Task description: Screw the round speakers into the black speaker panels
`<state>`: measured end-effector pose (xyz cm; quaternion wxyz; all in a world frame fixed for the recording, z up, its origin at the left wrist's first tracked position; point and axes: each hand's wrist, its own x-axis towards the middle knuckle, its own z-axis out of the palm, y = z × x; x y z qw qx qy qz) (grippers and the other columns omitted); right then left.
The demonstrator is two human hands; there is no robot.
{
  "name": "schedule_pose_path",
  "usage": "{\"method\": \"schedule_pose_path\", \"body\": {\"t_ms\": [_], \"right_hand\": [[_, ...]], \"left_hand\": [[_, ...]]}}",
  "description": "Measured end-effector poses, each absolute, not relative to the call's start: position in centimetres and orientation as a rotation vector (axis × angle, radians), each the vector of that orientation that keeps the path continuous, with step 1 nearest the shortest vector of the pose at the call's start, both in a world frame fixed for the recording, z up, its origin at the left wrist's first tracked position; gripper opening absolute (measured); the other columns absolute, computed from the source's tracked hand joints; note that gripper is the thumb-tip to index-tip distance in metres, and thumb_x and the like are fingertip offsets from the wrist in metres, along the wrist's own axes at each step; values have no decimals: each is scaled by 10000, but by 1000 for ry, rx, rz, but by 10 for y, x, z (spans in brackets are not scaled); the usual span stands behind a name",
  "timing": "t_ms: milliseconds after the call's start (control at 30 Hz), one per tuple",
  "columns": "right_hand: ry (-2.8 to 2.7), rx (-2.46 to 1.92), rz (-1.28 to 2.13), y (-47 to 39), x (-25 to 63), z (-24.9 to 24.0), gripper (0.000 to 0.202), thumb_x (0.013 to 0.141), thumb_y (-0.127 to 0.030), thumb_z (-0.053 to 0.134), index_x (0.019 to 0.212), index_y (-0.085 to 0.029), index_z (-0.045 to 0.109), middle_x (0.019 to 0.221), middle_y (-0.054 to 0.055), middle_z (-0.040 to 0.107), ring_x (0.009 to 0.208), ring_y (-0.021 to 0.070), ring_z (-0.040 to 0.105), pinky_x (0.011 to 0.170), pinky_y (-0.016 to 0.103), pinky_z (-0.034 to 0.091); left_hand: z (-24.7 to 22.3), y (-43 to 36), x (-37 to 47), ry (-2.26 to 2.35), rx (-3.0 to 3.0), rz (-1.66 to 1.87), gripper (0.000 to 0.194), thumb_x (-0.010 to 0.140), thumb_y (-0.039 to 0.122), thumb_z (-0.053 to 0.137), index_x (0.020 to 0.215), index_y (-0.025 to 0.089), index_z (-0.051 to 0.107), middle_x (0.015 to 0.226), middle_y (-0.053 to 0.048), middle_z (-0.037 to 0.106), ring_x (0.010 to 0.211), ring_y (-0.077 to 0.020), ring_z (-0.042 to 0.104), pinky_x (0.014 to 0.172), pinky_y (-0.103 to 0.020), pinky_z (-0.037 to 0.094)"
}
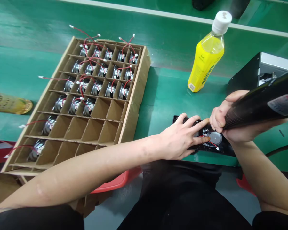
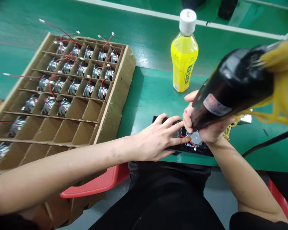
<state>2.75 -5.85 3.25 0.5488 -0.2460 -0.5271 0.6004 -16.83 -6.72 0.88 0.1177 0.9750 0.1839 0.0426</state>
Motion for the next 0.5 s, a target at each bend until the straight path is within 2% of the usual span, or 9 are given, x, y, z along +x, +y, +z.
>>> {"method": "schedule_pose_path", "body": {"t_ms": [67, 200, 300, 400, 500], "right_hand": [[-1245, -461, 1405, -55, 27, 28, 554, 791, -730, 746, 1079, -258, 706, 663, -24, 559, 452, 96, 470, 389, 199, 388], [-1462, -255, 1389, -42, 31, 12, 635, 875, -796, 595, 1235, -278, 678, 647, -27, 499, 426, 95, 462, 352, 209, 392], [-1534, -301, 1329, -43, 29, 15, 570, 978, -723, 479, 1282, -273, 652, 660, -8, 520, 451, 107, 492, 370, 211, 404], [-1423, -444, 1222, -58, 28, 39, 584, 942, -771, 513, 1288, -326, 663, 693, 1, 559, 489, 113, 508, 419, 227, 432], [-1208, -640, 1041, -73, 55, 67, 545, 843, -796, 635, 1180, -376, 723, 697, 2, 555, 542, 127, 521, 511, 278, 500]], "left_hand": [[8, -67, -168, 535, 2852, 127, 623, 957, 438, 701, 1546, 302, 552, 1654, -195, 387, 1445, -453, 407, 1075, -608, 391], [6, -66, -169, 529, 2839, 122, 629, 953, 427, 703, 1548, 293, 549, 1645, -211, 396, 1455, -456, 405, 1094, -635, 383], [8, -66, -177, 501, 2821, 174, 674, 916, 429, 733, 1544, 265, 550, 1667, -225, 361, 1478, -467, 381, 1130, -661, 354], [12, -67, -193, 535, 2807, 171, 738, 865, 445, 785, 1530, 229, 550, 1696, -258, 293, 1486, -495, 365, 1145, -699, 329], [14, -67, -206, 633, 2784, 87, 751, 867, 434, 798, 1530, 209, 526, 1695, -280, 278, 1481, -486, 375, 1126, -679, 379]]}}
